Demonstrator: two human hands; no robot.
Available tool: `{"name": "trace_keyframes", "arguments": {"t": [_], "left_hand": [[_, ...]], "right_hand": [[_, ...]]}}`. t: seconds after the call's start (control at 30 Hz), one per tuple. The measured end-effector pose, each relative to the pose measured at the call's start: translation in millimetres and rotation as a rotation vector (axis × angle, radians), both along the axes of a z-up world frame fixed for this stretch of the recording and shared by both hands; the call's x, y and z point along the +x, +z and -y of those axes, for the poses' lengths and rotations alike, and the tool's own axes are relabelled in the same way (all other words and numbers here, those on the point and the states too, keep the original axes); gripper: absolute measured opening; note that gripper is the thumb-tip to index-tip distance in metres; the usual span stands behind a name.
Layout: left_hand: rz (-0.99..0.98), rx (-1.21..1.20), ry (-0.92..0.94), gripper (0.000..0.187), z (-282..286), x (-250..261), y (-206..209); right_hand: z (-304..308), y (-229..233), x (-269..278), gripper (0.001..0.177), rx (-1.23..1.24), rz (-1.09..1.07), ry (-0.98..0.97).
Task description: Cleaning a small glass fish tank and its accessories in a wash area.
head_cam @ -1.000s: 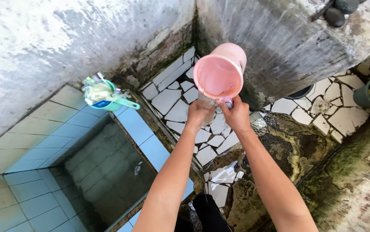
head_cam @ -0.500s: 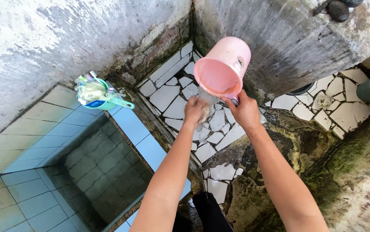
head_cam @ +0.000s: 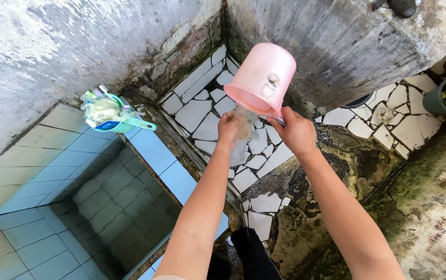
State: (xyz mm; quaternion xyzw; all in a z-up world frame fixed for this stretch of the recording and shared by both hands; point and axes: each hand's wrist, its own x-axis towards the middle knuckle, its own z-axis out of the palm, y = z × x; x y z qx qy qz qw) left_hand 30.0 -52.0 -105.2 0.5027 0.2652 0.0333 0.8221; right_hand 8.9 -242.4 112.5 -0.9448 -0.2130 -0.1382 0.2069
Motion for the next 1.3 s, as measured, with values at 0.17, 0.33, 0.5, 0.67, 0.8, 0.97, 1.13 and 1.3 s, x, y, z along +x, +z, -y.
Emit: {"name": "trace_keyframes", "arguments": {"t": [0.17, 0.33, 0.5, 0.67, 0.8, 0.97, 1.13, 1.3], "left_hand": [[-0.098, 0.032, 0.024, 0.032, 1, -14, 45], [-0.181, -0.004, -0.016, 0.040, 9, -10, 52], [-0.182, -0.076, -0.080, 0.035, 16, 1, 86], [-0.117, -0.080, -0.169, 0.028, 21, 4, 99], [-0.056, -0.020, -0.159, 0.045, 26, 11, 102], [-0.099, 0.017, -0.144, 0.060, 28, 10, 142], [-0.086, -0.001, -0.141, 0.057, 33, 16, 146], [-0.118, -0.003, -0.169, 0.054, 31, 13, 152]], "right_hand": [[1, 2, -1, 0.039, 0.013, -0.033, -0.074], [-4, -9, -5, 0.041, 0.054, -0.051, -0.146], [-20, -2, -13, 0.039, 0.353, -0.201, -0.252], [-21, 2, -17, 0.037, 0.441, -0.229, -0.291], [-20, -1, -17, 0.037, 0.481, -0.231, -0.340], [-22, -6, -18, 0.040, 0.495, -0.265, -0.391], [-24, -7, -19, 0.042, 0.533, -0.278, -0.403], [-21, -8, -17, 0.041, 0.534, -0.282, -0.414]]}}
